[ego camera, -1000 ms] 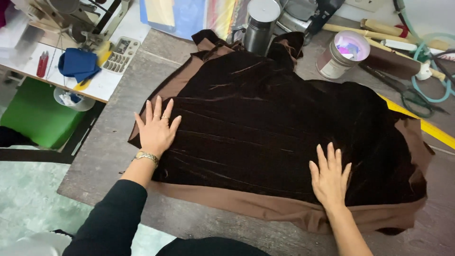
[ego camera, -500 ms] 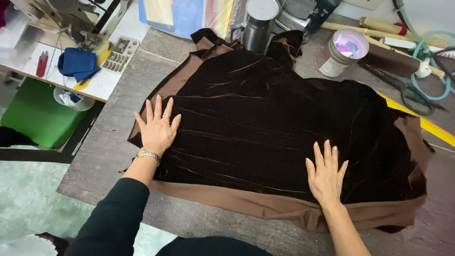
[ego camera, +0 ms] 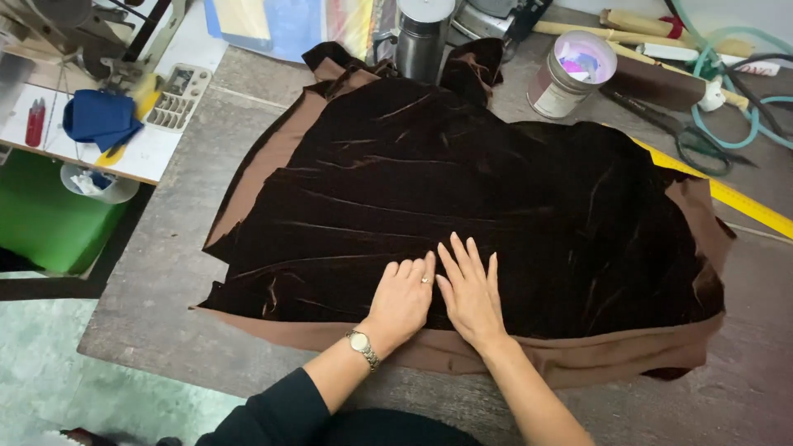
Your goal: Unfolding and smoothing a large piece of brown velvet fabric on a cutting table to prepare it for cutting.
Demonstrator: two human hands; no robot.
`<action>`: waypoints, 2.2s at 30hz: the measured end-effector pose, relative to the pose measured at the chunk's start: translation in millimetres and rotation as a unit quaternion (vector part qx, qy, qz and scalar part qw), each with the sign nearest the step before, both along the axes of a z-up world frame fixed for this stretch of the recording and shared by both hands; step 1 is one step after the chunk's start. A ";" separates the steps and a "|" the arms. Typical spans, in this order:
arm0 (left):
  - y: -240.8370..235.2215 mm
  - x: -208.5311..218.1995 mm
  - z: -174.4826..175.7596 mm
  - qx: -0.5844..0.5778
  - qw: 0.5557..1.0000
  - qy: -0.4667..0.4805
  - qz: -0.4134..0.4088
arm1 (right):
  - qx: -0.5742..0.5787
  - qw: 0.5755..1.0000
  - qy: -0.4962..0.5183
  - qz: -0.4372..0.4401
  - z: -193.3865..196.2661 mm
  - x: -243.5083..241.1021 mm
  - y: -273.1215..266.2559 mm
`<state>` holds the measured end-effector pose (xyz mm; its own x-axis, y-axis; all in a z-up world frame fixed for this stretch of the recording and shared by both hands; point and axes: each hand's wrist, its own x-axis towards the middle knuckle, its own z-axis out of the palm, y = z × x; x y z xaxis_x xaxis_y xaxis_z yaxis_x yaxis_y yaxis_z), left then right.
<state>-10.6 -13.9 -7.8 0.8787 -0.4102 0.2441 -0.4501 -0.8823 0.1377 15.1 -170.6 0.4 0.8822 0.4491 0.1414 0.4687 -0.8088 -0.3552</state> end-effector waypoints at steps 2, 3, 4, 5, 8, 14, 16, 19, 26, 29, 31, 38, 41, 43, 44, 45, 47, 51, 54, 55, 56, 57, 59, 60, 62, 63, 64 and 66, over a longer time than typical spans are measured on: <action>-0.5 -4.2 -6.6 0.082 0.995 0.042 0.031 | -0.072 0.997 -0.011 -0.003 -1.9 -1.9 -3.2; 1.8 -3.5 -5.1 0.082 0.995 0.042 0.030 | -0.072 0.997 -0.011 -0.004 -1.6 -1.0 -2.5; 4.0 -2.7 -3.5 0.092 0.994 0.039 0.042 | -0.078 0.997 -0.009 -0.005 -1.3 0.1 -1.7; 6.0 -2.3 -2.1 0.102 0.993 0.036 0.055 | -0.085 0.996 -0.007 -0.006 -0.9 0.9 -1.2; 13.5 -3.2 0.7 0.129 0.987 0.049 0.078 | -0.091 0.996 0.000 -0.006 1.8 -0.8 -1.5; 45.1 -5.5 8.1 0.141 0.979 0.057 0.138 | -0.076 0.997 0.001 -0.003 7.3 -1.8 0.0; 60.8 0.1 11.1 0.109 0.985 0.026 0.134 | -0.030 0.999 0.018 -0.005 9.0 -1.1 -1.1; 72.5 9.4 13.9 0.028 0.992 -0.033 0.120 | 0.029 0.998 -0.059 0.008 18.0 0.4 11.7; 70.3 10.8 -4.4 -0.021 0.989 -0.090 0.117 | -0.105 0.992 -0.059 0.048 -15.7 -12.2 58.8; 69.6 10.6 -3.1 -0.024 0.988 -0.100 0.115 | -0.154 0.985 -0.061 0.051 -14.2 -10.9 54.2; 70.3 10.7 -4.3 -0.025 0.988 -0.102 0.113 | -0.158 0.983 -0.076 0.047 -17.0 -10.3 48.3; 70.1 11.2 -6.3 -0.020 0.988 -0.102 0.114 | -0.187 0.977 -0.097 0.027 -19.3 -7.9 22.5; 69.5 11.6 -5.7 -0.023 0.988 -0.100 0.114 | -0.203 0.975 -0.093 0.017 -14.4 -7.0 10.7; 70.1 11.3 -7.2 -0.023 0.988 -0.099 0.114 | -0.206 0.975 -0.079 0.011 -15.2 -5.6 4.4; 70.2 11.1 -7.9 -0.023 0.988 -0.098 0.114 | -0.210 0.976 -0.066 0.005 -15.6 -4.8 1.0; 70.2 11.2 -7.8 -0.024 0.988 -0.098 0.114 | -0.210 0.975 -0.066 0.005 -12.3 -5.0 4.9; 70.2 11.5 -7.7 -0.023 0.989 -0.095 0.111 | -0.182 0.983 -0.040 0.000 -5.7 -5.4 12.7; 69.7 11.9 -3.5 -0.017 0.989 -0.098 0.111 | -0.159 0.986 -0.024 0.035 2.9 -13.0 44.2; 70.4 11.7 -6.4 -0.024 0.989 -0.096 0.112 | -0.174 0.983 -0.031 0.041 -10.2 -15.0 44.7; 70.4 11.6 -6.5 -0.023 0.989 -0.098 0.113 | -0.186 0.981 -0.035 0.040 -9.2 -14.3 41.6; 70.1 11.6 -6.6 -0.023 0.988 -0.100 0.113 | -0.199 0.979 -0.038 0.038 -8.1 -13.5 38.2; 71.2 10.9 -4.7 -0.024 0.988 -0.100 0.111 | -0.199 0.979 -0.039 0.036 -8.1 -13.2 32.7; 70.3 11.4 -0.6 -0.019 0.989 -0.100 0.111 | -0.225 0.973 -0.047 0.031 -7.1 -11.4 18.6; 70.4 11.7 1.9 -0.022 0.989 -0.102 0.107 | -0.228 0.972 -0.047 0.027 -4.5 -9.4 11.8; 69.7 11.2 5.7 -0.018 0.989 -0.093 0.112 | -0.250 0.967 -0.032 0.019 0.3 -8.5 -2.9; 70.8 10.8 6.8 -0.021 0.990 -0.094 0.104 | -0.253 0.967 -0.032 0.011 5.1 -7.8 -7.3; 71.5 10.7 7.9 -0.011 0.990 -0.094 0.105 | -0.217 0.976 0.011 0.011 10.1 -7.0 -12.2; 71.3 10.7 5.1 -0.008 0.990 -0.099 0.097 | -0.185 0.981 0.050 -0.003 18.6 0.4 -28.0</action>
<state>0.1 57.4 -2.7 0.8746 -0.2338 0.4247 -0.2928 -0.9529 0.0783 15.6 -198.6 19.0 0.8858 0.4489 -0.1177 0.4422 -0.8934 -0.0798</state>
